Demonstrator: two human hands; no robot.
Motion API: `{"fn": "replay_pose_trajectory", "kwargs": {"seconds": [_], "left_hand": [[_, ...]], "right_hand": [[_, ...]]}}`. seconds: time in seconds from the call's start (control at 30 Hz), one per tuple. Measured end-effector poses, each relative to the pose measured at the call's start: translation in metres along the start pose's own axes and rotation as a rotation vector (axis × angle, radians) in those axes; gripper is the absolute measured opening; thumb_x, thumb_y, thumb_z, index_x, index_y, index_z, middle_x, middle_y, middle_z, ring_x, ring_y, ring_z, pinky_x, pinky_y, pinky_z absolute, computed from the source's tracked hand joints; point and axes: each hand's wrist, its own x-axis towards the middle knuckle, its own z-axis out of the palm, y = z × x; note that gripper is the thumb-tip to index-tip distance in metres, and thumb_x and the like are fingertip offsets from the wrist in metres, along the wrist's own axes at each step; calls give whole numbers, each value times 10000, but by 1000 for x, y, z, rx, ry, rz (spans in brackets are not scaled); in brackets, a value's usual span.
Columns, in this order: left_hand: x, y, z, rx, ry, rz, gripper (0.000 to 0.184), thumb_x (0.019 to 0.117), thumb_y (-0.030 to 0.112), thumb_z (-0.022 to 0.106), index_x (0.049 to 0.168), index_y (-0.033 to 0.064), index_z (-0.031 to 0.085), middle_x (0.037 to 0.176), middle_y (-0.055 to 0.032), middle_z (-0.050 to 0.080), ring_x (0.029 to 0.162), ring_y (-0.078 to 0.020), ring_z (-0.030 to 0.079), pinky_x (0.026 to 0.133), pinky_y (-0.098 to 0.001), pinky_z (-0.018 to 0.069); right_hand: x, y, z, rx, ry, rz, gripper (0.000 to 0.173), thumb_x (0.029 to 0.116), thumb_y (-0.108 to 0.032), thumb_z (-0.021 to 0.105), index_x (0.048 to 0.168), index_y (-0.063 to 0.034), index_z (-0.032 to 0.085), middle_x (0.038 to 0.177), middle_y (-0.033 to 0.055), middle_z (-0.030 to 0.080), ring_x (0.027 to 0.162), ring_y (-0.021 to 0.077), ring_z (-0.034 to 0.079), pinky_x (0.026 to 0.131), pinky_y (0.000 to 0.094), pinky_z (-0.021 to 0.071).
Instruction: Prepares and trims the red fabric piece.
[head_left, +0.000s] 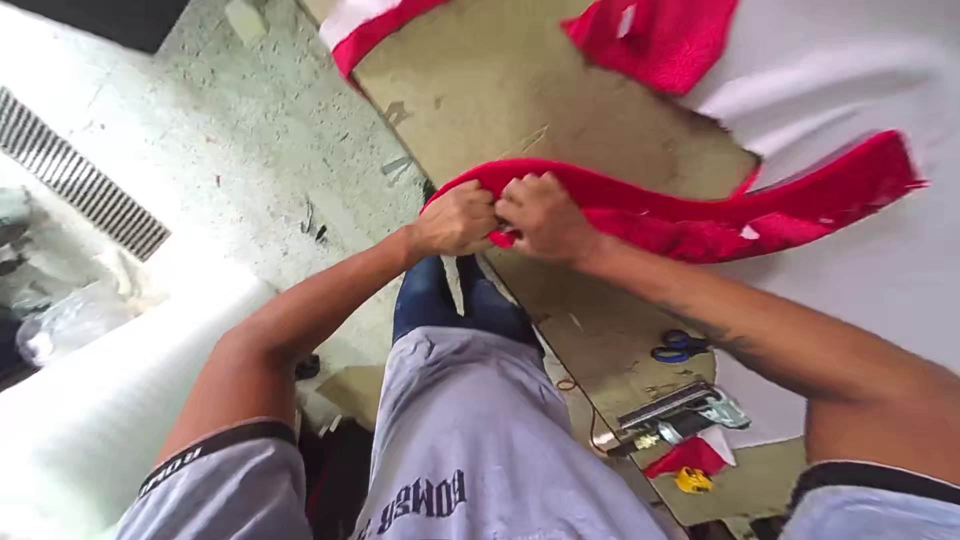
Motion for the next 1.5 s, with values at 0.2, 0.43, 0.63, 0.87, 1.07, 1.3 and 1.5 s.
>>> {"fn": "replay_pose_trajectory", "kwargs": {"seconds": [0.2,0.43,0.63,0.87,1.07,1.3,1.5], "left_hand": [[-7,0,5,31,117,35,320,994,317,622,806,59,644,757,-103,656,785,-284,636,776,-445,506],[0,-6,9,-51,130,-89,386,1012,325,588,724,68,578,665,-87,575,707,-266,589,737,-431,483],[2,-5,13,-118,70,-126,341,981,274,651,727,59,576,652,-85,557,690,-256,565,706,-406,449],[-4,1,21,-333,15,-23,249,970,189,664,781,54,573,639,-81,505,657,-246,510,672,-389,421],[-7,4,24,-384,21,-7,258,956,158,683,761,48,554,635,-83,489,652,-247,491,662,-385,401],[-12,15,26,-306,113,-79,255,979,249,675,818,99,546,698,-63,537,722,-222,576,735,-387,493],[20,59,21,-350,182,-379,295,1039,321,583,948,63,693,896,-29,703,860,-98,681,831,-327,588]], "right_hand": [[-19,-31,42,115,333,291,168,980,-127,602,939,-122,764,1118,45,716,1077,242,635,914,484,495],[-24,-52,61,209,469,548,217,1006,-263,588,1001,-188,791,1196,13,715,1075,219,616,929,451,471],[-31,-49,81,237,560,538,344,1037,-406,518,882,-186,733,1095,37,716,1047,219,604,960,434,400],[-47,-36,83,344,533,337,264,1031,-318,556,918,-145,720,1085,57,715,986,228,607,942,420,402],[-52,-32,85,427,544,254,269,1025,-318,597,943,-112,749,1088,68,727,968,224,608,916,400,417],[-48,-37,69,481,597,218,385,1026,-355,604,760,-111,737,1051,69,739,1005,237,650,923,457,471],[-59,-54,30,532,757,293,138,935,-186,712,934,-76,795,1118,72,701,1125,207,613,1024,378,491]]}}
